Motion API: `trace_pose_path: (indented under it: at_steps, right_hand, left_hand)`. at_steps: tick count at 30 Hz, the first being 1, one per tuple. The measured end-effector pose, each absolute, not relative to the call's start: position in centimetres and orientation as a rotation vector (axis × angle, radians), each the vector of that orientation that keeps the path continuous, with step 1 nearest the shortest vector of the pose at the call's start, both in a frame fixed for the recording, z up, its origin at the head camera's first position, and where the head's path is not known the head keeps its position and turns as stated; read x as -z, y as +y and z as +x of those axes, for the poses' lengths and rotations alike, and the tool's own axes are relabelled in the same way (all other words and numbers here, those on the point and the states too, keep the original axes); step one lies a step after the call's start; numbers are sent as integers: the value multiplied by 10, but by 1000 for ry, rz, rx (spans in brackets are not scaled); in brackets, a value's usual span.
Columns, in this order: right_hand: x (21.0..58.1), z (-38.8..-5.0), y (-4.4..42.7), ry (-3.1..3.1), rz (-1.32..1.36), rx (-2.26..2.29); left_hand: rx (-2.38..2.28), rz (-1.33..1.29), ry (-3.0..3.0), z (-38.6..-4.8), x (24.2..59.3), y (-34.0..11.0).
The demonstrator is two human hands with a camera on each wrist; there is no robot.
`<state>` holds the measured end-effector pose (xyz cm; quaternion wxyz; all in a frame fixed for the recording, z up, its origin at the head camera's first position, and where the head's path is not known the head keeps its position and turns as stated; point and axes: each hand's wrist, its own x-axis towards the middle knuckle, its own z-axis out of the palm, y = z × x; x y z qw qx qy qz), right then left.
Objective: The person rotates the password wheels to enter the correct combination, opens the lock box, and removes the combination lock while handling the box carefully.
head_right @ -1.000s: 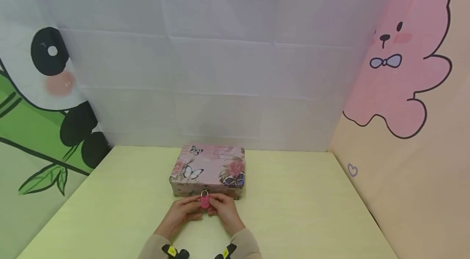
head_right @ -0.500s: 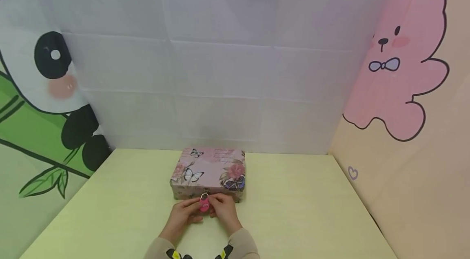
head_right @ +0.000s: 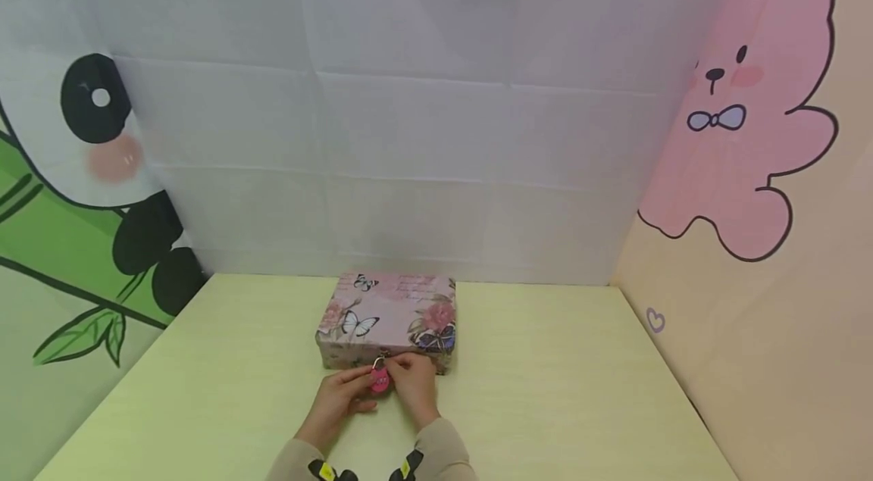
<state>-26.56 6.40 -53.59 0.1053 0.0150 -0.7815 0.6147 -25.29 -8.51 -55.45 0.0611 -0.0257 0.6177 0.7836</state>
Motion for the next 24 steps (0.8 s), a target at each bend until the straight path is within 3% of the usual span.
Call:
trace_pose_path:
  at_steps: [24]
  right_hand:
    - [542, -261, 63, -2246, 9, -1948]
  left_hand:
    - [-2418, -106, 1927, -250, 557, -83]
